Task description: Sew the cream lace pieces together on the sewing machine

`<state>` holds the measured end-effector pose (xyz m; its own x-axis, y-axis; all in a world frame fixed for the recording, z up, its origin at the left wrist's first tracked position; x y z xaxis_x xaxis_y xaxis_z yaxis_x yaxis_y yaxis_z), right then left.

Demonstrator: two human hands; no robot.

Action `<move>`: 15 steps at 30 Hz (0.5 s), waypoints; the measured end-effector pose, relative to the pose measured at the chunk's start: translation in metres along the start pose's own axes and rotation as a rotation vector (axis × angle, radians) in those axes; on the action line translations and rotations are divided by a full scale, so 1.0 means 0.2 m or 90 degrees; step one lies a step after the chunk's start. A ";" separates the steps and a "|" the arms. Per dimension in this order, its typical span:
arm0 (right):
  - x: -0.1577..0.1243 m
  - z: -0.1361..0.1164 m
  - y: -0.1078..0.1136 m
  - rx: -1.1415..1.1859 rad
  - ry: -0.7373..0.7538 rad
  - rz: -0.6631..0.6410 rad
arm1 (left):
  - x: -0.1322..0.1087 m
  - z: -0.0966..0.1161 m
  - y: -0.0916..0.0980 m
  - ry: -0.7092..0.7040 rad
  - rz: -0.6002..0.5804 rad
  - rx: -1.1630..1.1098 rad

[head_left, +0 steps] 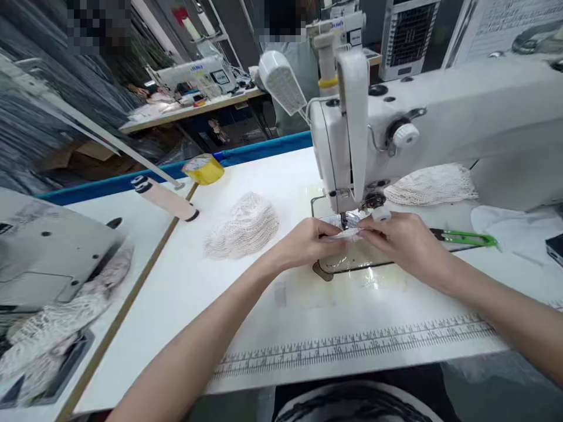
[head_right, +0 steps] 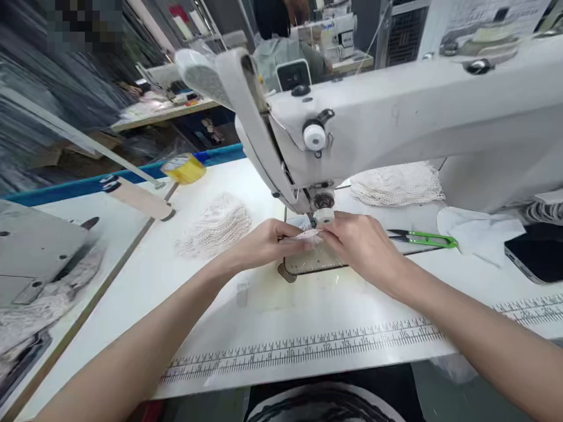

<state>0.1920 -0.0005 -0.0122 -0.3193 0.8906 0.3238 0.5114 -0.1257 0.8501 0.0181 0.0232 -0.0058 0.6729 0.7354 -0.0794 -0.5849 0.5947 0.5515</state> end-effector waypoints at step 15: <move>-0.03 -0.01 0.02 0.131 -0.018 -0.122 | -0.01 0.00 -0.08 -0.129 0.153 0.274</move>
<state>0.1940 -0.0063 -0.0100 -0.4050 0.9018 0.1507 0.5959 0.1353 0.7916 0.0257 0.0126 -0.0139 0.6414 0.7318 0.2302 -0.5236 0.1983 0.8285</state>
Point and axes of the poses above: each hand's wrist, its own x-axis towards the middle knuckle, its own y-axis out of the back of the hand, z = x × y, the point moved 3 cm from there along x, towards the middle knuckle, and after that the axes turned 8 degrees about -y, right-handed, at the moved point
